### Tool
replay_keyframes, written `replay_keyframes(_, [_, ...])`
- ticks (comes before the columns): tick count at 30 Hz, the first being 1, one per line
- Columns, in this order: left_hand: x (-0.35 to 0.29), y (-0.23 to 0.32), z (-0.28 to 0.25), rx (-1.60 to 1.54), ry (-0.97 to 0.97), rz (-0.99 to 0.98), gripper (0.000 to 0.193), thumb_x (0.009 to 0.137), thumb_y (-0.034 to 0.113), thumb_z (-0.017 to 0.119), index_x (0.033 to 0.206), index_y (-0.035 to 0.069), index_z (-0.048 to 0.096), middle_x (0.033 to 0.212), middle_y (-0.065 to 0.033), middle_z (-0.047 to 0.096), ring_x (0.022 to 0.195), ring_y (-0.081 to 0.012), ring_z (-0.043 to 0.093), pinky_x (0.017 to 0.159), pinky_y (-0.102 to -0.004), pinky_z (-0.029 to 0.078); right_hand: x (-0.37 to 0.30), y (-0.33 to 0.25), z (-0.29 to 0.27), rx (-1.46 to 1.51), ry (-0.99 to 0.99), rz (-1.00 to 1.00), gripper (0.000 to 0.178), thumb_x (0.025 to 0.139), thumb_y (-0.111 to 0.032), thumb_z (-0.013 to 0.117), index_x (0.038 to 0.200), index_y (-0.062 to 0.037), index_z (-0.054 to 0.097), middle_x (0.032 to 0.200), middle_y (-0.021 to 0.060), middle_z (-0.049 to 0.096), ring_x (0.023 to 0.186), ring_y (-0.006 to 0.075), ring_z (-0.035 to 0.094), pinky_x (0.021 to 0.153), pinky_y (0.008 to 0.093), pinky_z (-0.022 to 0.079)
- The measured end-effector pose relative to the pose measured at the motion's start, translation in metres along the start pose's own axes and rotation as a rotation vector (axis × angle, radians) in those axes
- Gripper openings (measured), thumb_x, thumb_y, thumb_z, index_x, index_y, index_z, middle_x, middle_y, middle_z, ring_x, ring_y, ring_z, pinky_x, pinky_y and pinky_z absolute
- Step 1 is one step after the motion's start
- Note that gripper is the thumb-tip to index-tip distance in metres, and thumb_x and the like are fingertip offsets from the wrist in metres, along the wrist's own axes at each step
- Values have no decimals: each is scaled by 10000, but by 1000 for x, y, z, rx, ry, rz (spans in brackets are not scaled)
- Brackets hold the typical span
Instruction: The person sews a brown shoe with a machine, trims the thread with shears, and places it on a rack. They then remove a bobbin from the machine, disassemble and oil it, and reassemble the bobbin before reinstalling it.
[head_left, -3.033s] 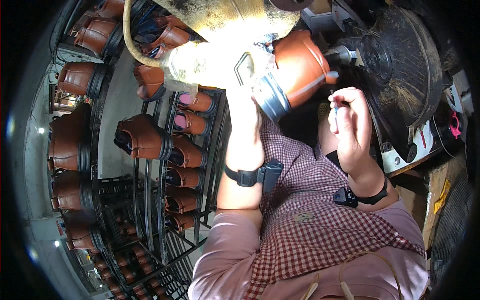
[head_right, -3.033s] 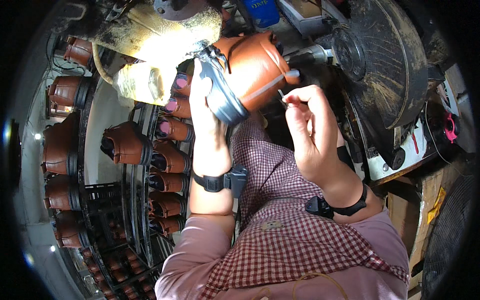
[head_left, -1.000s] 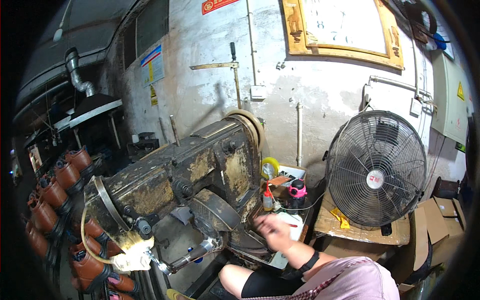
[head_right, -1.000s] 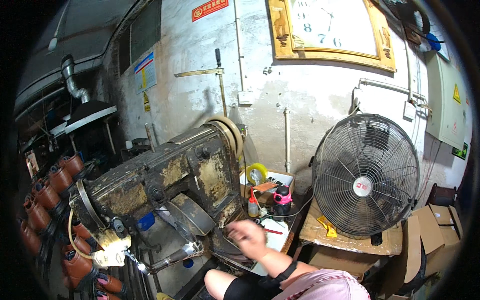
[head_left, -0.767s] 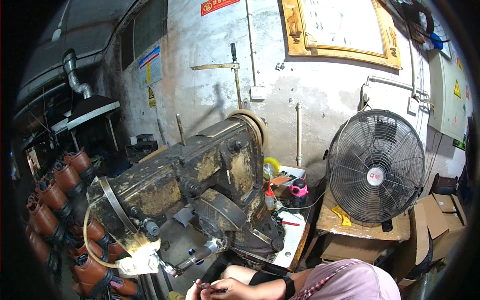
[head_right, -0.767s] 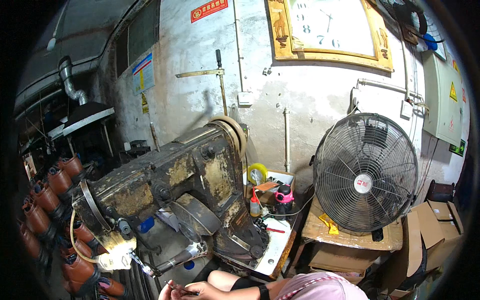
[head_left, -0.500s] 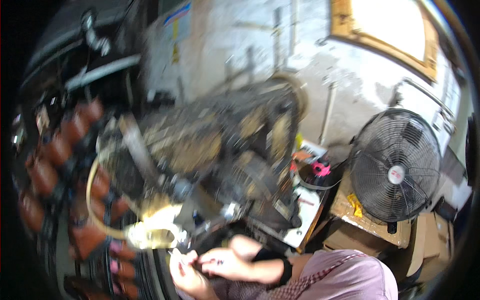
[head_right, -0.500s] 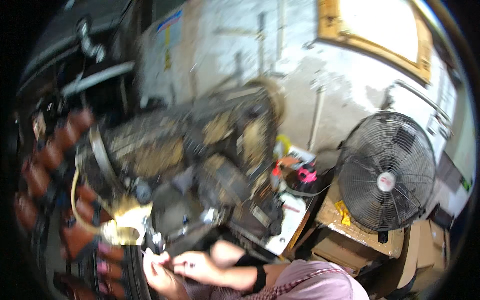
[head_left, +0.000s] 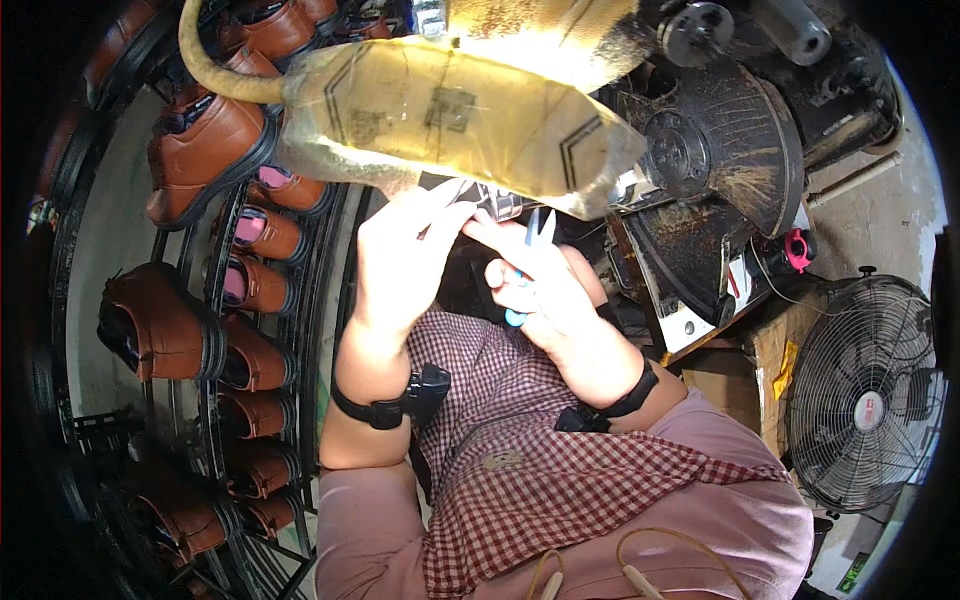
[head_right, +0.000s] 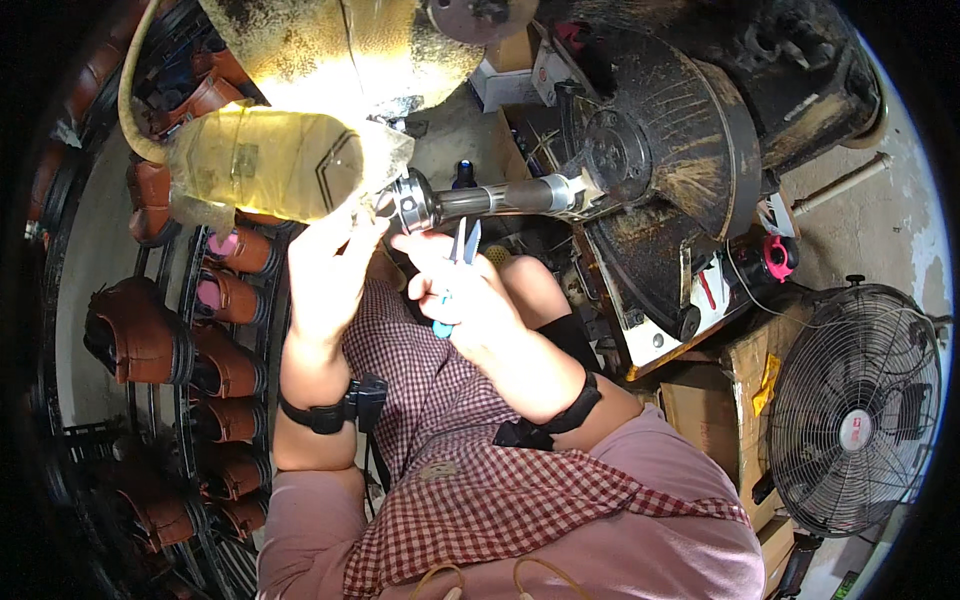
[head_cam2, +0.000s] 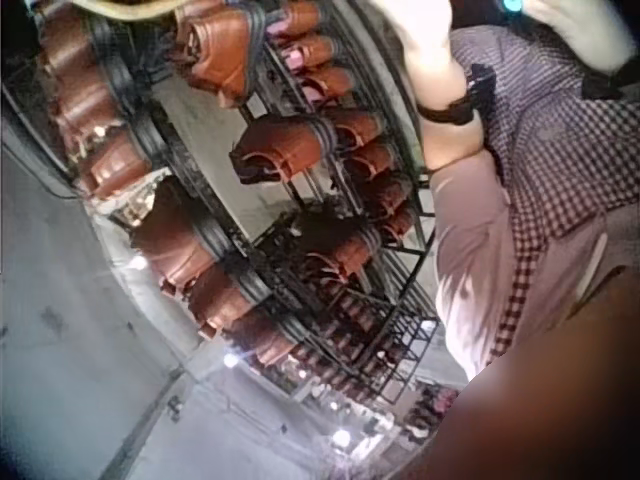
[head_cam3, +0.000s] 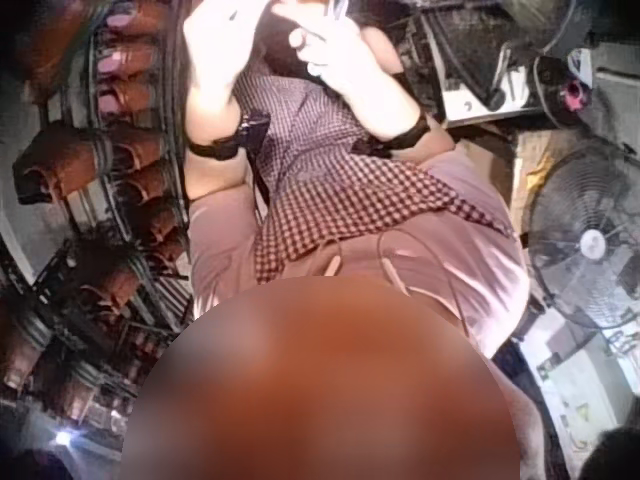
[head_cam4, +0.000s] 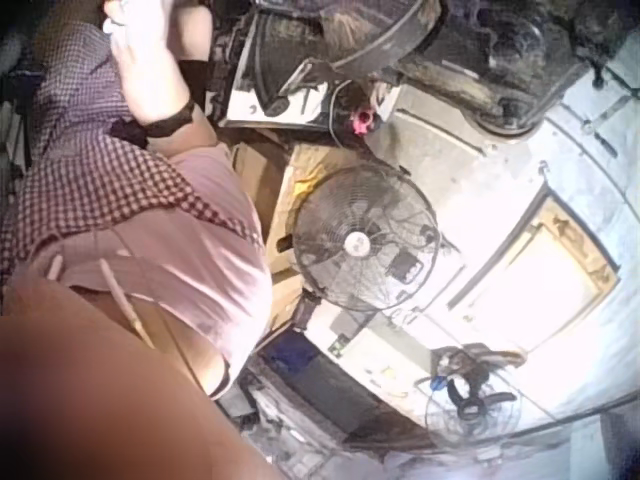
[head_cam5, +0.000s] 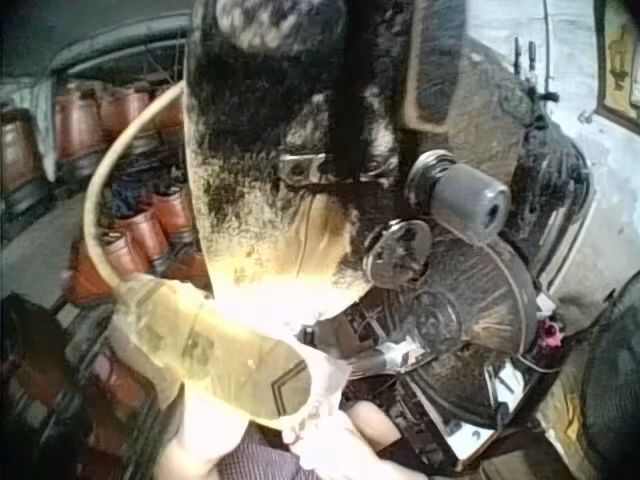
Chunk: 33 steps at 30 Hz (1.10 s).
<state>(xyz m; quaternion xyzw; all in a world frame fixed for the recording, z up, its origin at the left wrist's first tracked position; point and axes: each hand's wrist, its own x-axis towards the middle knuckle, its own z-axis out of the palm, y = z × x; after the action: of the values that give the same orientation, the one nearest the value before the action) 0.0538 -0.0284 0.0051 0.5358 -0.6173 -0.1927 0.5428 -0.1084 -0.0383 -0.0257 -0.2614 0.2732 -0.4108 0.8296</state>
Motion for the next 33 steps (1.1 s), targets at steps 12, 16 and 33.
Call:
replay_keyframes(12, [10, 17, -22, -215, -171, -175, 163, 854, 64, 598, 964, -41, 656, 736, -127, 602, 664, -185, 614, 603, -287, 482, 19, 28, 30, 431, -200, -16, 185, 976, -193, 490, 1043, -30, 545, 811, 64, 562, 705, 113, 533, 507, 198, 389])
replay_keyframes(16, [12, 0, -21, -114, -242, 187, 102, 830, 35, 573, 886, -25, 633, 708, -130, 585, 623, -224, 601, 582, -298, 490, 30, 34, 37, 376, -160, -140, 356, 961, -257, 528, 1289, -145, 449, 1183, -7, 542, 861, 82, 540, 581, 208, 441])
replay_keyframes(33, [-26, -3, -33, -130, 20, 28, 88, 820, -33, 592, 865, -77, 654, 712, -113, 640, 612, -142, 604, 548, -257, 466, 13, 28, 53, -61, -104, -146, 106, 882, -53, 621, 971, 5, 624, 786, 52, 623, 620, 64, 539, 514, 186, 393])
